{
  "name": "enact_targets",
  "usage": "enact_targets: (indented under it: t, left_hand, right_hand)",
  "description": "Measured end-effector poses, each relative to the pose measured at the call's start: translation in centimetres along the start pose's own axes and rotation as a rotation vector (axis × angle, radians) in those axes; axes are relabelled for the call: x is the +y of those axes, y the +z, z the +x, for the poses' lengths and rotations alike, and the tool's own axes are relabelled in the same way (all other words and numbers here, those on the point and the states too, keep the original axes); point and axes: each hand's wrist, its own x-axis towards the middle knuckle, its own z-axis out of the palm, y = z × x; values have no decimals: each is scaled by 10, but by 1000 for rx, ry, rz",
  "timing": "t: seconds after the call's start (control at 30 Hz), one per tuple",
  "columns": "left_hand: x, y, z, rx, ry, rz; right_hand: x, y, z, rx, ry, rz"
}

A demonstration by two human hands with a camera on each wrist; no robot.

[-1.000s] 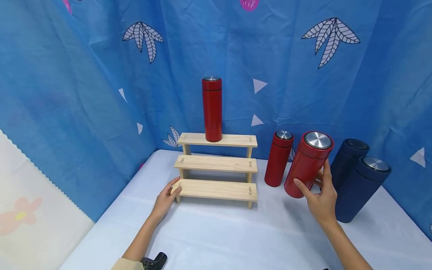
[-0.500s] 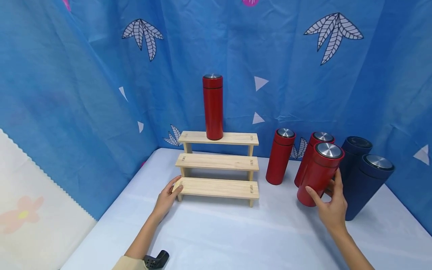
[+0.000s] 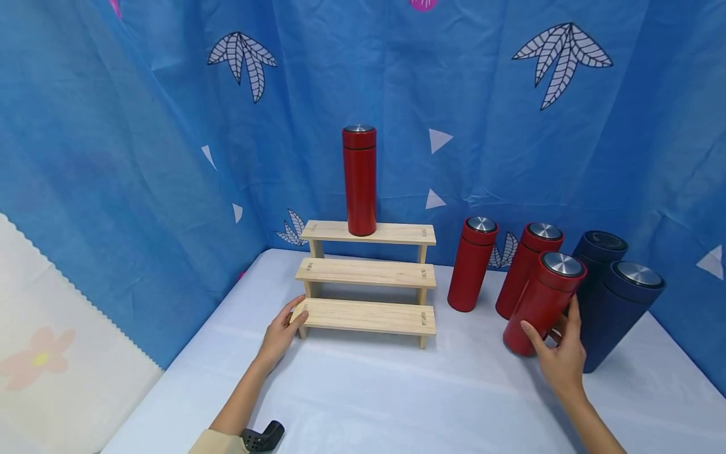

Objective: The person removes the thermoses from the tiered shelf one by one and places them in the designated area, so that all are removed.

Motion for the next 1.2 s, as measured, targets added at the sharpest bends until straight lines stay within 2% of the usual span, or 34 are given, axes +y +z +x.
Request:
enact_targets:
  t: [0.1,0.33,0.6,1.2]
  left_hand:
    - [0,0,0,2,-2,5]
    - [0,1,2,10,-9,5]
    - [2,0,1,4,-10,-6]
    - [2,-1,0,1,-11,-4]
  right_hand:
    - [4,1,-2,-1,20,-2]
    - [10,3,-1,25,-5,-10]
    - [10,2,-2,29,28,-29]
    - [11,1,-4,40,13,-39]
